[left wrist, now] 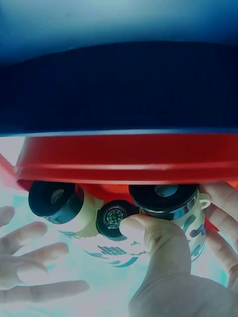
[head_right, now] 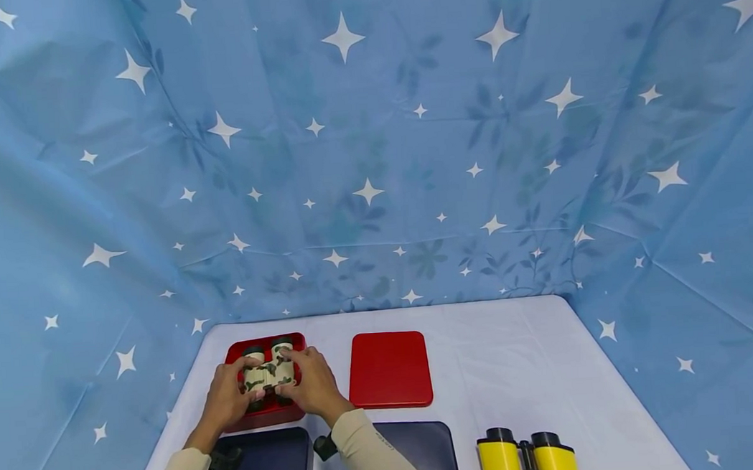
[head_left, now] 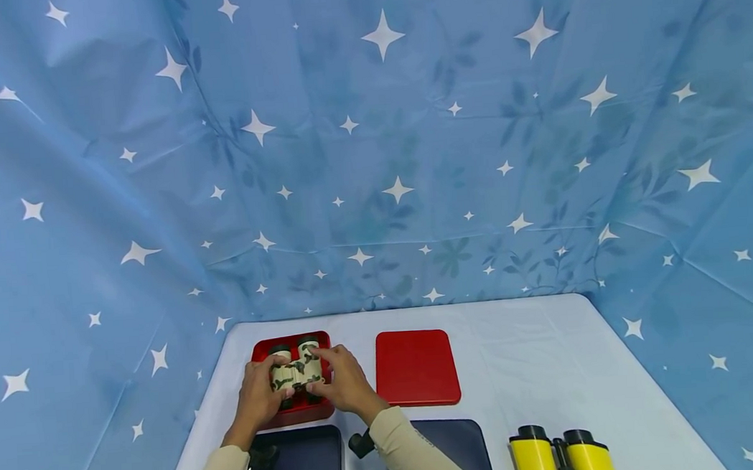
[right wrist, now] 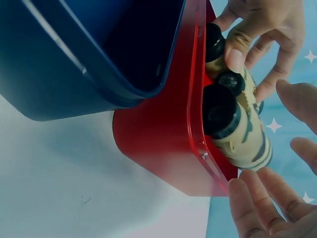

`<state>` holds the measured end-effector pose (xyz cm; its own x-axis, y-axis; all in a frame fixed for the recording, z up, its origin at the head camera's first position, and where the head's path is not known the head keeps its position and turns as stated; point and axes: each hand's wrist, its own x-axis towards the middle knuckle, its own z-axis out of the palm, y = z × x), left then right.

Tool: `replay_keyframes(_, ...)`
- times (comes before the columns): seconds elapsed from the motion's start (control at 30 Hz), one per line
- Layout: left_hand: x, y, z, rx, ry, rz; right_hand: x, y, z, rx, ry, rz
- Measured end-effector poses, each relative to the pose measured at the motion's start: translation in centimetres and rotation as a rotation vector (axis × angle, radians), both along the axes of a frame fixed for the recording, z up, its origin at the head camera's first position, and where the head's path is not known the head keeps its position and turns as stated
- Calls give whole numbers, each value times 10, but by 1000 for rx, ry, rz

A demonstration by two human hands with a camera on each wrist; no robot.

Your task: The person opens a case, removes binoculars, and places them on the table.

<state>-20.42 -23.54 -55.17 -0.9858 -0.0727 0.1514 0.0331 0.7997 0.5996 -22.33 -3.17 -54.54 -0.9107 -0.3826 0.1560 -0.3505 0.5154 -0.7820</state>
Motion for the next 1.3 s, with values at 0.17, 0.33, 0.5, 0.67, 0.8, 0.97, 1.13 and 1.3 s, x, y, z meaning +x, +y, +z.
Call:
replay_keyframes(0.17,1,7,5,-1,32,-15,0,3,1,-8,-14,-5)
replay_keyframes(0.33,2,13,9,3,36,-17,-2,6,0,-19,-50,-28)
replay_keyframes(0.5,3,19,13,12,63,-22,-3,9,-2,-14,-41,-49)
replay_keyframes(0.67,4,25,17,16,76,-33,-4,12,-1,-23,-10,-49)
replay_keyframes(0.8,3,29,19,22,54,-38,-5,16,1,-27,-8,-52)
replay_keyframes(0.97,4,37,21,33,38,-38,-5,21,2,-51,-35,-67)
replay_keyframes(1.13,3,46,25,58,28,-39,-5,29,4,-73,-48,-82)
replay_keyframes(1.3,3,54,26,57,42,-52,-6,37,5,-93,-58,-96)
